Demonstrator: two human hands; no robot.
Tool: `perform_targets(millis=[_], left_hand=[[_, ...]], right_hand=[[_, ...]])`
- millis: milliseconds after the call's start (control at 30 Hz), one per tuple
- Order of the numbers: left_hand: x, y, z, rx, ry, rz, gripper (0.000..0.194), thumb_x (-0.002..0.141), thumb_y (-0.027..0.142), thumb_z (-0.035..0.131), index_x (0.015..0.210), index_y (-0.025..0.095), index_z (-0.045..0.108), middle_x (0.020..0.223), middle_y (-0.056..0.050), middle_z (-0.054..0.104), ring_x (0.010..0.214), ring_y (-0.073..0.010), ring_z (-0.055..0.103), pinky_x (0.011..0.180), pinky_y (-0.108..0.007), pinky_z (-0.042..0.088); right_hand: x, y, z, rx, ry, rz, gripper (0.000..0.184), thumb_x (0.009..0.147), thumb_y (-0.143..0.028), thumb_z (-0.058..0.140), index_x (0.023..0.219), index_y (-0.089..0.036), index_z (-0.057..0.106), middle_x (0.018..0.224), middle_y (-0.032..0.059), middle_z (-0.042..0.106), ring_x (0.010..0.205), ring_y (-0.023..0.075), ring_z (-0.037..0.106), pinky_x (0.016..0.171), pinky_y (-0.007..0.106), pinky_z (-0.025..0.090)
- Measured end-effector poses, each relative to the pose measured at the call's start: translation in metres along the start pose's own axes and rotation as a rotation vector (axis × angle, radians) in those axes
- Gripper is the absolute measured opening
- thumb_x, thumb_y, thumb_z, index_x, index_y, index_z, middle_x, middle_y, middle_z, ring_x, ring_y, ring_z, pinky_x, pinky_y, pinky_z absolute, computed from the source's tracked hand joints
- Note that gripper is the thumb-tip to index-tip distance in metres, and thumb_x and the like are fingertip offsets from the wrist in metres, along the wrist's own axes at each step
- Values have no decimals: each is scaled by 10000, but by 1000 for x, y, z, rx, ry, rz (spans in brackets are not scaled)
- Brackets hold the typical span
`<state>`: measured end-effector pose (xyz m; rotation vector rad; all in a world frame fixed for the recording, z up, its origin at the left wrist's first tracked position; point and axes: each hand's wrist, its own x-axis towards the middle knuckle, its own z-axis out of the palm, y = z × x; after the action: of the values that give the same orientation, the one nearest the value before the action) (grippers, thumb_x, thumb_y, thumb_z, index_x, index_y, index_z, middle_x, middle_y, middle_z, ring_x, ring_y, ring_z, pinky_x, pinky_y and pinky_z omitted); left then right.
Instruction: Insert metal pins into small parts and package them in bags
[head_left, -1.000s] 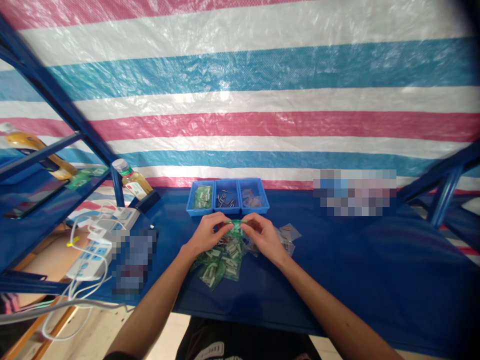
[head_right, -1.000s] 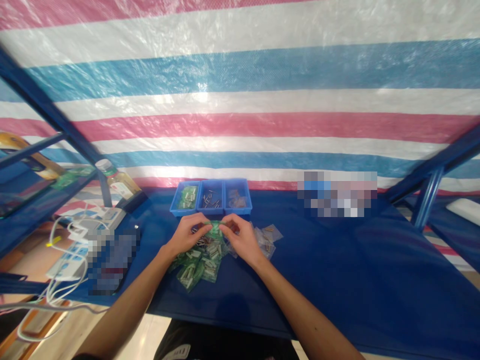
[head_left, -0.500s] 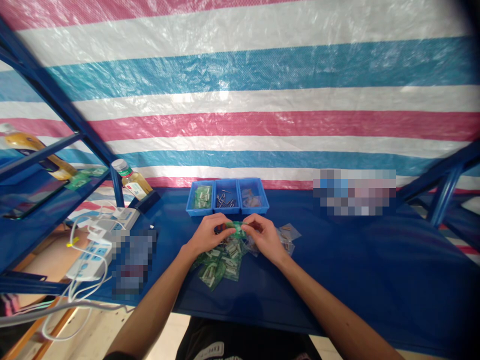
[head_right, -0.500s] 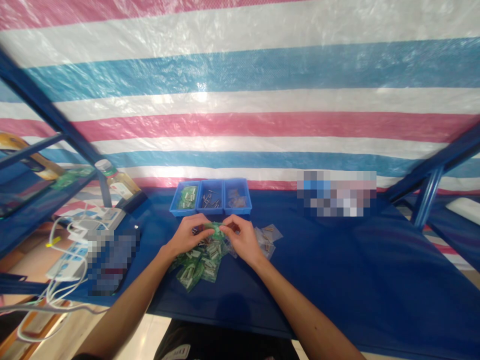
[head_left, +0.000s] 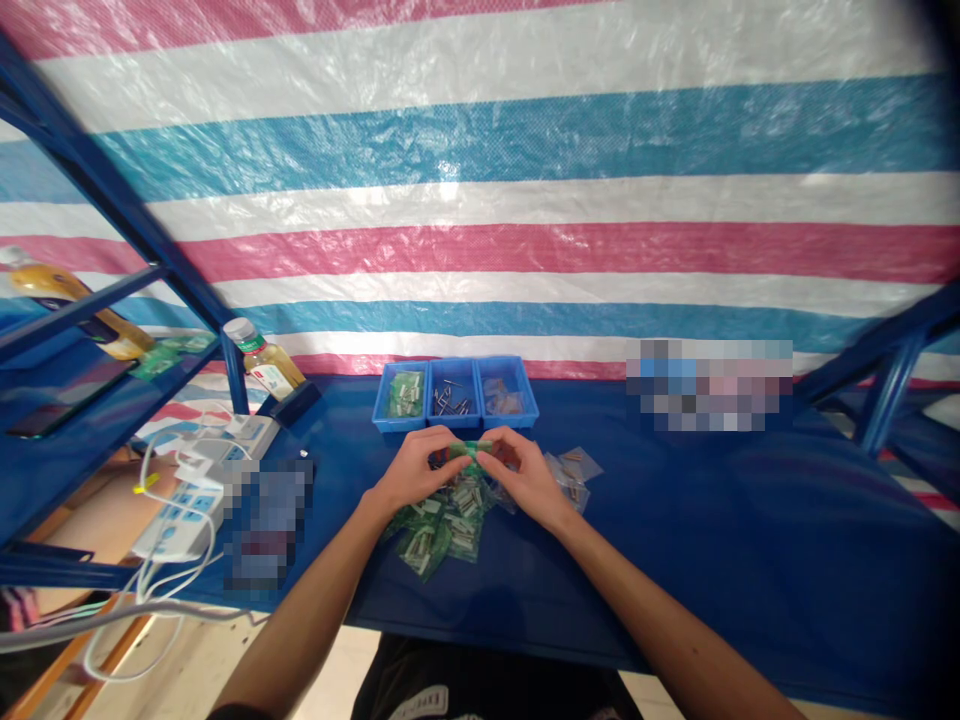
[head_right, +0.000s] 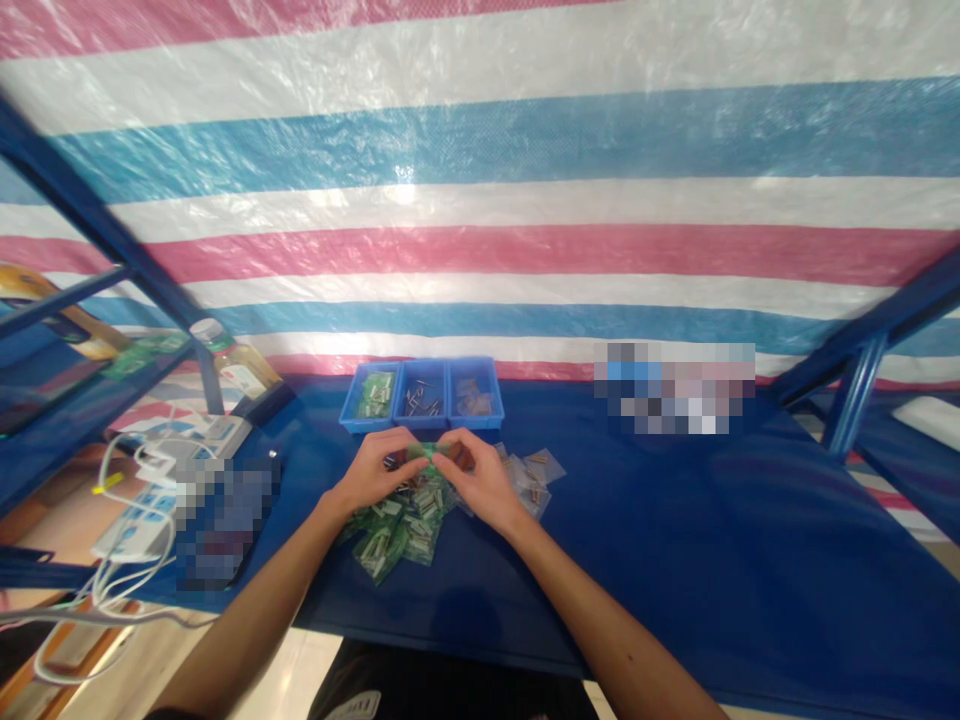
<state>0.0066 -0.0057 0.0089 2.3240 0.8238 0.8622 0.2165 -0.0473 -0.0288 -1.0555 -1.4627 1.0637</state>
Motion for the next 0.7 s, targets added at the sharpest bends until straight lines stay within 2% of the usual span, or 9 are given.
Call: perform_targets(millis=[133,300,433,600,700], left_hand=[[0,0,-1,-7,-2,-16,293,979,405,639,862,145,704,767,-39,629,710,-145,567,669,-256,436],[0,0,-1,-9,-23,-43,284,942,425,690,892,145,706,795,-36,637,719,-146,573,677,-255,439],[1,-1,-1,-7,-30,-46,273,944,415,688,892,148,701,824,-46,649,761,-158,592,694,-258,446],[0,-2,0,15,-45,-41,308,970,414,648,824,143,660,786,-32,614,726,-144,563,673,-250,422],[0,-4,-1,33,-62,-53,343,989,431,615,805,142,640,774,-22,587,706,-135,538,653,-244,404]], right_hand=[[1,1,1,-36,-50,-10,269,906,-485,689,914,-216,682,799,7,634,723,177,563,663,279,459],[0,-2,-1,-74,10,-56,263,920,-471,678,864,-214,689,793,14,641,705,178,550,665,286,447],[0,-5,-1,-55,3,-95,242,933,-445,671,865,-215,703,850,25,652,731,178,555,680,289,452],[1,-1,2,-35,-40,-31,231,912,-434,696,991,-217,693,838,9,636,738,174,562,652,274,448],[1,2,2,-36,-65,5,231,902,-432,702,964,-212,668,806,-8,619,711,162,555,640,264,441]])
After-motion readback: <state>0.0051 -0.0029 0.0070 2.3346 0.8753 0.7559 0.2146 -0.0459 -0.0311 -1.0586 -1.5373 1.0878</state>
